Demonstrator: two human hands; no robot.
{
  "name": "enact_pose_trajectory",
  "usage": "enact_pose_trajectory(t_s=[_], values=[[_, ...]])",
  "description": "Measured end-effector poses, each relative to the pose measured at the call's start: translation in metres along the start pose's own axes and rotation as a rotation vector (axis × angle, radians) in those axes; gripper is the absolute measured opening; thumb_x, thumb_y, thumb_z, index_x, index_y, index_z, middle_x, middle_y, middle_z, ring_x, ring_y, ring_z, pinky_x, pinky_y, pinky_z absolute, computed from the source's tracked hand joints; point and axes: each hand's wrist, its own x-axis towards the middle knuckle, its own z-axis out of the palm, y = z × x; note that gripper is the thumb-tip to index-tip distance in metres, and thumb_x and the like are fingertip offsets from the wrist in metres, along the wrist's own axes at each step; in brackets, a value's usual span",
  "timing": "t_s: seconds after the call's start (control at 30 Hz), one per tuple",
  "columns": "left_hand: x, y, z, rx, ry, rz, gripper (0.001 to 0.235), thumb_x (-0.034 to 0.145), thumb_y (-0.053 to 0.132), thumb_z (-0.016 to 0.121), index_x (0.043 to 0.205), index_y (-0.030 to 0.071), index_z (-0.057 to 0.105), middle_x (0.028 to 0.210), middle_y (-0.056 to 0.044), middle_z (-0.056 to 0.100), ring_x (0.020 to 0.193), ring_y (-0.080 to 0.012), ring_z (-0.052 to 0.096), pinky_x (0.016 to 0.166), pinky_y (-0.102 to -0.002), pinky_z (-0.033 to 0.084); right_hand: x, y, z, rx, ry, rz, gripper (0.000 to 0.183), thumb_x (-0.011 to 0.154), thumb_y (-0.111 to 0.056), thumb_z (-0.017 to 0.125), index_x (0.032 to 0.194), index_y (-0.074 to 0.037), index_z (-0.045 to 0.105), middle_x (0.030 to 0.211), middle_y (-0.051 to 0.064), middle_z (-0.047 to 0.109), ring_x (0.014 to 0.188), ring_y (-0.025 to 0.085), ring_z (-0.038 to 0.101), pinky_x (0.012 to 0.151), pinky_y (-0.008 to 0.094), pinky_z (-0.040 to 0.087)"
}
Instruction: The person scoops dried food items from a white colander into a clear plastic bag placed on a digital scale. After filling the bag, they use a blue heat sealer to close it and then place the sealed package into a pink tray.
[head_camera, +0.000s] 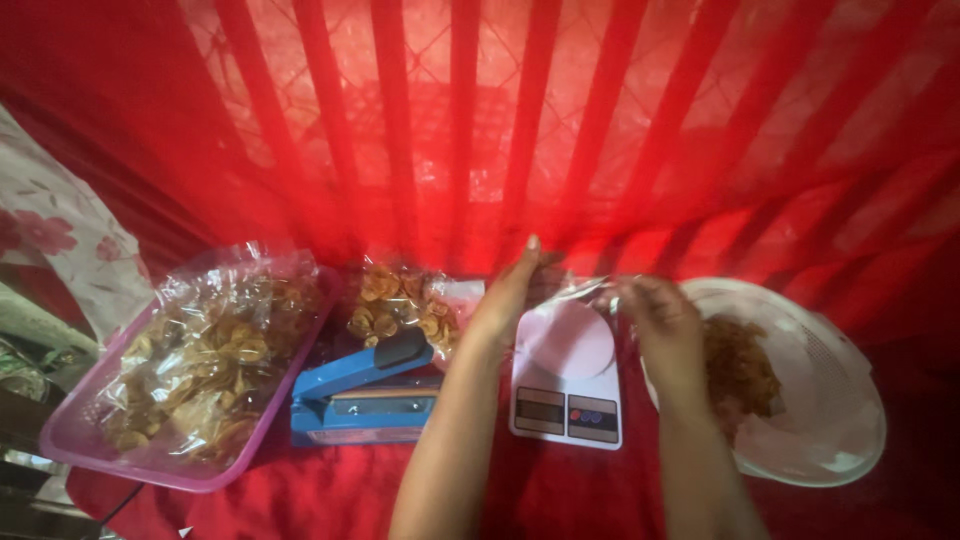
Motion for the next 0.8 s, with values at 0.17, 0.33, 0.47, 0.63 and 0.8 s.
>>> enact_pose_trajectory(t_s=[0.17, 0.33, 0.47, 0.63, 0.8], values=[[0.002, -0.013, 0.003, -0.266, -0.147, -0.069, 0.055, 0.098, 0.051, 0.060, 0.128, 0.006, 0.069, 0.118, -0.010, 0.074, 0.099, -0.0197, 0.064, 0.087, -0.036, 0.049, 0.013, -0.015, -0.011, 0.181, 0.088, -0.070, 0.016, 0.105, -0.007, 0.062, 0.118, -0.003, 0.068, 0.104, 0.008, 0.073, 0.091, 0.015, 0.069, 0.086, 0.030, 0.058], [-0.006, -0.008, 0.007, 0.057, 0.024, 0.070, 0.021, 0.085, 0.015, 0.076, 0.105, 0.005, 0.076, 0.098, -0.004, 0.079, 0.086, -0.0141, 0.072, 0.074, -0.031, 0.058, 0.014, 0.001, -0.005, 0.298, 0.098, -0.018, 0.021, 0.105, -0.009, 0.064, 0.124, -0.001, 0.066, 0.110, 0.007, 0.069, 0.098, 0.014, 0.066, 0.090, 0.031, 0.056], [-0.030, 0.007, 0.019, 0.312, 0.211, 0.402, 0.013, 0.092, 0.014, 0.075, 0.094, 0.001, 0.076, 0.082, -0.006, 0.078, 0.072, -0.0134, 0.073, 0.065, -0.028, 0.057, 0.007, 0.007, 0.014, -0.206, 0.166, -0.281, 0.043, 0.099, -0.010, 0.070, 0.138, -0.001, 0.054, 0.128, 0.009, 0.064, 0.117, 0.016, 0.061, 0.100, 0.033, 0.050], [-0.044, 0.001, 0.040, 0.714, 0.355, 0.364, 0.019, 0.088, 0.017, 0.081, 0.083, 0.001, 0.072, 0.067, -0.008, 0.071, 0.058, -0.0140, 0.063, 0.053, -0.027, 0.046, -0.017, 0.017, 0.047, 0.006, -0.061, -0.224, 0.040, 0.094, -0.008, 0.075, 0.130, -0.003, 0.056, 0.116, 0.007, 0.066, 0.107, 0.015, 0.064, 0.093, 0.031, 0.054], [-0.020, -0.011, 0.032, 0.187, 0.089, 0.356, 0.023, 0.091, 0.016, 0.080, 0.075, 0.006, 0.066, 0.068, -0.002, 0.068, 0.059, -0.0064, 0.059, 0.053, -0.023, 0.046, -0.008, 0.029, 0.034, 0.127, -0.057, -0.134, 0.030, 0.094, -0.003, 0.072, 0.122, -0.003, 0.061, 0.109, 0.006, 0.069, 0.100, 0.013, 0.066, 0.089, 0.027, 0.056]])
